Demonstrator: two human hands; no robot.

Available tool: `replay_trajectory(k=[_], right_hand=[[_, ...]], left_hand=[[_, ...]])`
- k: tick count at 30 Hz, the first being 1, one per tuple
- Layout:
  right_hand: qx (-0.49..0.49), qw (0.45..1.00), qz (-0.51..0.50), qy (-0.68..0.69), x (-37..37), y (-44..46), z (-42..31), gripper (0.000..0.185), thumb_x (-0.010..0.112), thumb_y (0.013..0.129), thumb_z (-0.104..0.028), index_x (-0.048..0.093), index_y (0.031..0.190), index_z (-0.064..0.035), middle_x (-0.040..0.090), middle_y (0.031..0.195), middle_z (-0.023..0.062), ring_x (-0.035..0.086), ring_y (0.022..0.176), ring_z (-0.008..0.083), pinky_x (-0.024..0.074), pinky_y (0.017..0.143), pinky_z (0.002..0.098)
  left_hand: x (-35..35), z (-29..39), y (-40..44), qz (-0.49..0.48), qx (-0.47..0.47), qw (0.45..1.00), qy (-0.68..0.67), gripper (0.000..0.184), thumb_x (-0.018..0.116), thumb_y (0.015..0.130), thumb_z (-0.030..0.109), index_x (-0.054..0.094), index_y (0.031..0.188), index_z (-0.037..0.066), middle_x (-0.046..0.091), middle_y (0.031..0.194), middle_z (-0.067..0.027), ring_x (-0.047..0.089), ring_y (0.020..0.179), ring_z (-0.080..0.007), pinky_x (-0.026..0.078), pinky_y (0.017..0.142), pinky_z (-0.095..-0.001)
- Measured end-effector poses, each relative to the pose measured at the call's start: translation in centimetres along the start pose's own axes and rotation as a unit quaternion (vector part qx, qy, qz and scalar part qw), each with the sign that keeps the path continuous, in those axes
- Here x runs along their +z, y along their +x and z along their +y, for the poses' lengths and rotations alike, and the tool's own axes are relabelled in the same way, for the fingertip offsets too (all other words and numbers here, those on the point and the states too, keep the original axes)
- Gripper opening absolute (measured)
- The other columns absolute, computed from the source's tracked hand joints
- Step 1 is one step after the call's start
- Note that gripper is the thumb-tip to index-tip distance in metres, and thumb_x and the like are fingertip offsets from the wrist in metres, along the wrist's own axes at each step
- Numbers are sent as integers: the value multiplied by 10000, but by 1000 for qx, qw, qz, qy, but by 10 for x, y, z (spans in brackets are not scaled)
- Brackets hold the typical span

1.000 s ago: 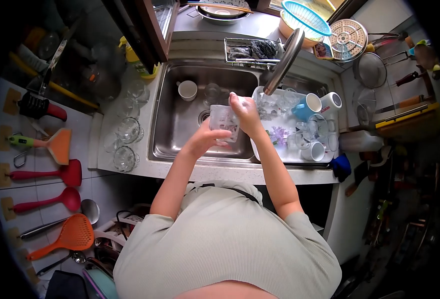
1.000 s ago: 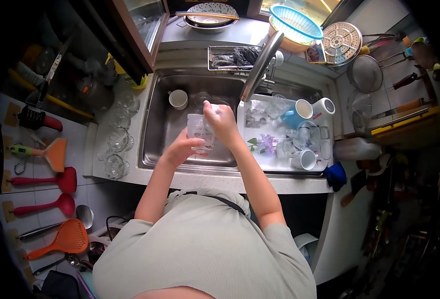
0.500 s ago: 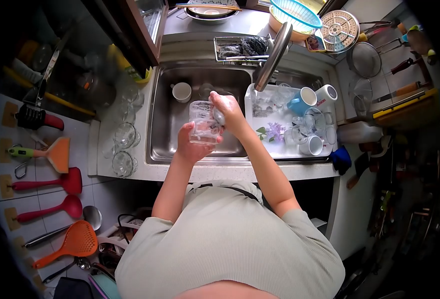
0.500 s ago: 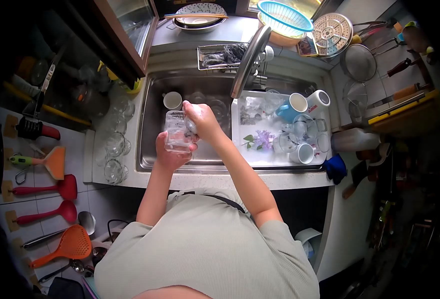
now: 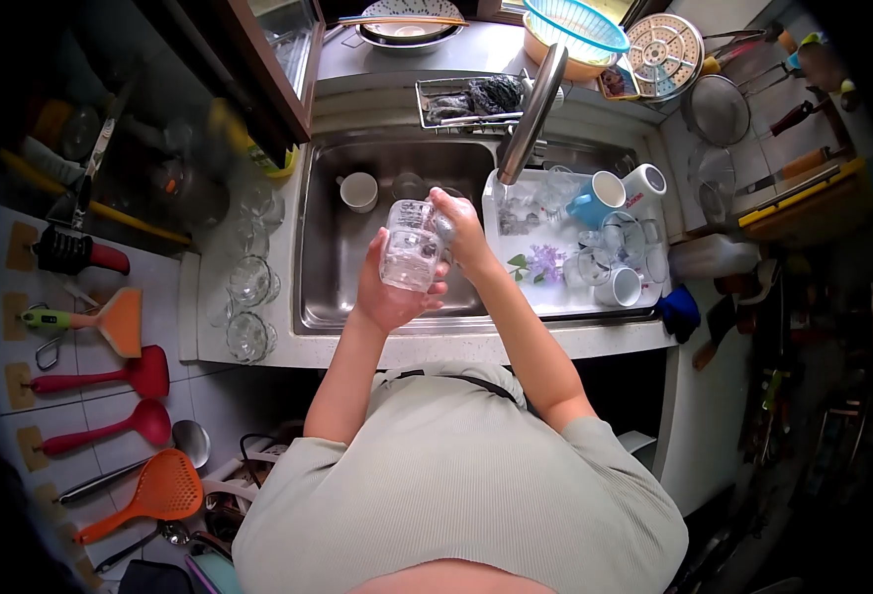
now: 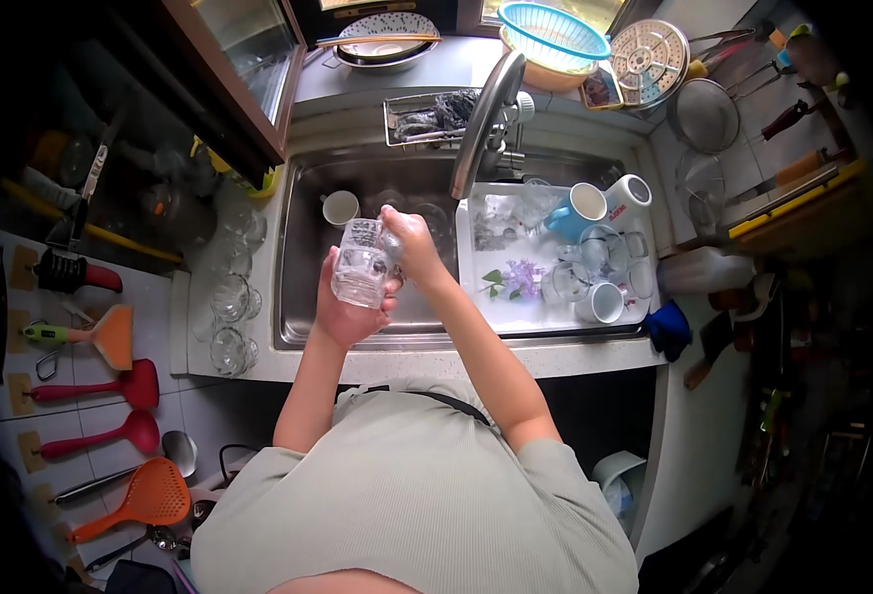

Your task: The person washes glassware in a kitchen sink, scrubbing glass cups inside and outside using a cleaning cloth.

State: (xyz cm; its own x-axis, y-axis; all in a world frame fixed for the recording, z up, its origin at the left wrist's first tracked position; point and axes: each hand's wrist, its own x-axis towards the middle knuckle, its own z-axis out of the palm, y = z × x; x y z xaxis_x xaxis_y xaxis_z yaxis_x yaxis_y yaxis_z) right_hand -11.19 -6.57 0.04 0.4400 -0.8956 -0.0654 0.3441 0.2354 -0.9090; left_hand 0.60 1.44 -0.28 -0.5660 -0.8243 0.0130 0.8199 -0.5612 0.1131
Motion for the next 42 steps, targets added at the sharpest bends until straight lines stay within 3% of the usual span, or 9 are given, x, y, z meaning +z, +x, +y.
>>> replay_trajectory(k=[5, 11, 16, 19, 21, 23, 29, 34, 42], right_hand=[[-67, 914, -25, -400, -6, -7, -21, 387, 476, 842, -285, 511, 589, 6, 478, 485, 73, 449, 464, 165, 354, 489, 305], [-168, 877, 9, -450, 11, -16, -33, 374, 489, 816, -310, 568, 609, -9, 537, 533, 140, 523, 495, 284, 408, 513, 360], [-83, 983, -65, -153, -4, -10, -9, 392, 456, 857, -290, 437, 600, 5, 339, 528, 30, 296, 532, 106, 305, 498, 281], [-86, 974, -49, -204, -5, -5, -5, 364, 437, 857, -272, 500, 621, -2, 402, 486, 83, 388, 464, 156, 347, 490, 311], [-176, 871, -41, -457, 3, -7, -16, 354, 444, 844, -282, 549, 631, -20, 472, 500, 121, 468, 468, 234, 379, 489, 343], [-192, 776, -5, -600, 18, -9, -22, 353, 457, 820, -311, 610, 624, -60, 557, 564, 154, 540, 539, 339, 426, 500, 392], [-83, 971, -49, -217, 3, 1, -11, 413, 456, 858, -321, 492, 599, -1, 468, 519, 49, 374, 458, 169, 353, 487, 311], [14, 996, 18, -89, -2, -10, -5, 408, 451, 871, -318, 442, 594, -18, 385, 551, -43, 341, 530, 75, 297, 485, 291], [-356, 798, 124, -470, 6, -23, 9, 250, 523, 793, -179, 488, 594, -32, 472, 552, 113, 488, 534, 302, 375, 486, 356]], left_hand=[[11, -12, 5, 276, 33, 841, 465, 517, 663, 708, 180, 436, 1153, 47, 544, 1015, -98, 572, 896, -215, 516, 708, -392], [-3, -16, 10, 217, 94, 892, 386, 432, 614, 662, 81, 495, 1076, 62, 568, 968, -74, 571, 879, -161, 470, 775, -300], [-18, -8, 2, -76, -38, 996, -15, 476, 520, 675, 195, 469, 1119, 32, 546, 1033, -106, 564, 903, -224, 468, 796, -372], [-22, -6, -3, 58, 31, 987, 144, 577, 585, 642, 224, 434, 1167, 40, 538, 1036, -109, 548, 927, -228, 458, 820, -372], [-19, -8, 1, 201, 131, 892, 382, 699, 655, 600, 175, 378, 1229, 52, 523, 1056, -94, 540, 931, -208, 451, 826, -349], [-23, -11, 14, 292, 279, 662, 631, 945, 735, 504, 43, 262, 1322, 75, 496, 1081, -49, 524, 938, -168, 431, 839, -307], [-9, -6, 2, 29, 63, 990, 122, 664, 619, 668, 294, 358, 1233, 62, 506, 996, -139, 545, 837, -225, 499, 666, -278], [-15, -12, 3, 4, 48, 999, -7, 584, 539, 735, 434, 405, 1159, 56, 507, 991, -163, 565, 769, -267, 516, 605, -318], [-23, -19, 17, 261, 237, 907, 232, 431, 548, 811, 348, 393, 1155, 140, 501, 1066, -33, 503, 1002, -176, 477, 739, -371]])
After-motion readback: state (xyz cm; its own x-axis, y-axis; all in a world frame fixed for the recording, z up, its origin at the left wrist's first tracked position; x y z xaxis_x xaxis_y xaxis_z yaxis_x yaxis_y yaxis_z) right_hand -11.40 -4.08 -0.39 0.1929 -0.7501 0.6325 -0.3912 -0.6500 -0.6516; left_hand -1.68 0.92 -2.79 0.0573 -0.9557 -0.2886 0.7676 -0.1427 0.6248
